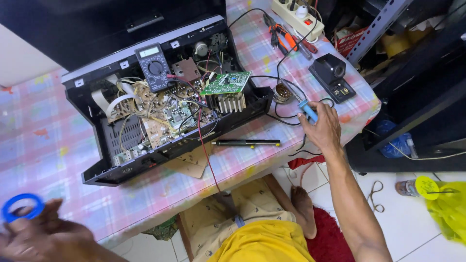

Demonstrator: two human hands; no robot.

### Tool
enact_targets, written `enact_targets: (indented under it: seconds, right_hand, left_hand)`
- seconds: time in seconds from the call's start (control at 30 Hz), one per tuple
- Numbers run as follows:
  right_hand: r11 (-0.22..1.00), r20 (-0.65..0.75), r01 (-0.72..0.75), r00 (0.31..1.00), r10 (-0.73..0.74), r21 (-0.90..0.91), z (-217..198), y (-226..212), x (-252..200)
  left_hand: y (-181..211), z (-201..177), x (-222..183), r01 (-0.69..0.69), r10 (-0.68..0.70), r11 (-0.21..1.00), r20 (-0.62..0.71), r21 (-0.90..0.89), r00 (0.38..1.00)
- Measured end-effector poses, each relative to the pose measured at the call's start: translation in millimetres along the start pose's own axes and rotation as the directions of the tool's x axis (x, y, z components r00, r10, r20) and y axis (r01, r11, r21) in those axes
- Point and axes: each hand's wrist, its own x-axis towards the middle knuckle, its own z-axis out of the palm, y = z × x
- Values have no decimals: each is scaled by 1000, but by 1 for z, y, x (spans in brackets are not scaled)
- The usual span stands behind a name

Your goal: Soldering electronic components onto a printed circuit board (PCB) as part of a repair process.

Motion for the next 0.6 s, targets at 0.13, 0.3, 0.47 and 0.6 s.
enact_targets:
  seconds: [0.13,0.3,0.47,0.6]
  right_hand:
    - [999,38,-50,998,49,17,7,12,5]
    - [960,-79,-156,981,179,234,-49,-31,-20]
    - [711,-77,-58,985,156,701,-65,-40,-70]
    - [276,157,-183,981,114,943,-74,-52,-107]
  left_hand:
    - [46,41,-58,312,-233,859,231,-407,944]
    - [84,75,-119,477,-138,769,619,-425,773]
    - [121,120,-176,715,-20,656,941,-243,338]
    - [132,161,-211,870,-71,492,993,-46,92]
